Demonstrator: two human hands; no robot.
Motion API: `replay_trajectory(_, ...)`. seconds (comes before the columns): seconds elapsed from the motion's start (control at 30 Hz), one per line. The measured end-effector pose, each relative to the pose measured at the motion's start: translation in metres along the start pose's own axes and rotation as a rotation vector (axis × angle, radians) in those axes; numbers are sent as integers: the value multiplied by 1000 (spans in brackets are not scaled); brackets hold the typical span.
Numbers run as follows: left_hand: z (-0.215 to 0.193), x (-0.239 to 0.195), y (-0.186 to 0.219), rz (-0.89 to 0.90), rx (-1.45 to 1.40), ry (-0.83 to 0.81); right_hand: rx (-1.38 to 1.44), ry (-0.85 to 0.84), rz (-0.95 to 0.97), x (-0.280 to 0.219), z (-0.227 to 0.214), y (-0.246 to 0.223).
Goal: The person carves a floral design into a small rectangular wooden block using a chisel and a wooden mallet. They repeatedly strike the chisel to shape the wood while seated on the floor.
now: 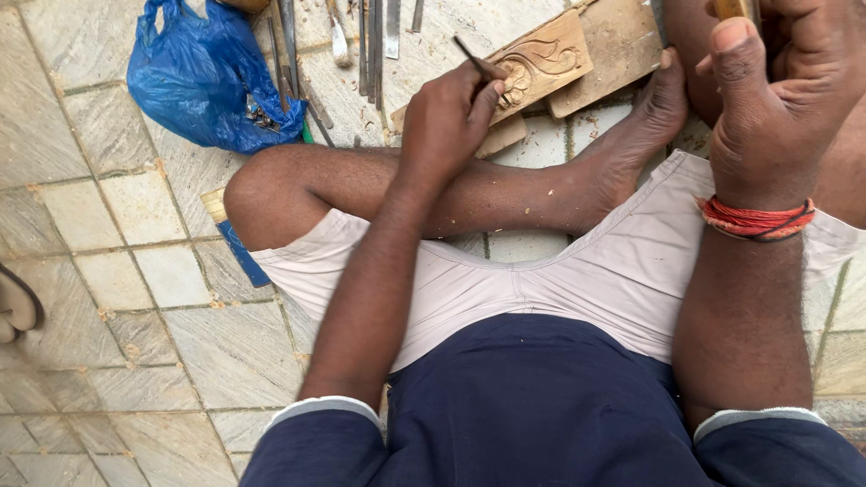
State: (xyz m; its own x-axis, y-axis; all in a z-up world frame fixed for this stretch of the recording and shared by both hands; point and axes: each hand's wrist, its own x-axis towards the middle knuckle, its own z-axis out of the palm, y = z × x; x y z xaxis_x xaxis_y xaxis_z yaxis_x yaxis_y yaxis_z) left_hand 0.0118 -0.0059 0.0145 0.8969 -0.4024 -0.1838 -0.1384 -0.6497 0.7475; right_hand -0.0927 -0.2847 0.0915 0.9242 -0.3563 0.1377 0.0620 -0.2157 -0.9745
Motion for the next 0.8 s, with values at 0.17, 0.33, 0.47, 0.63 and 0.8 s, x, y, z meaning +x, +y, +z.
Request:
replay_trajectory(0.17, -37, 6, -12, 125, -17, 345, 67, 15, 51, 2, 4, -1)
replay_trajectory(0.33, -96, 30, -37, -144, -65, 257, -5, 19, 51, -1, 1, -3)
replay_trajectory(0.47, -105, 43, -55, -303, 82, 298, 34, 54, 52, 2, -2, 4)
replay_trajectory(0.63, -76, 69, -80, -381, 194, 136, 143, 83, 88, 5, -2, 11)
replay_trajectory(0.8, -47, 84, -87, -338, 267, 68, 251, 135, 146, 7, 0, 14)
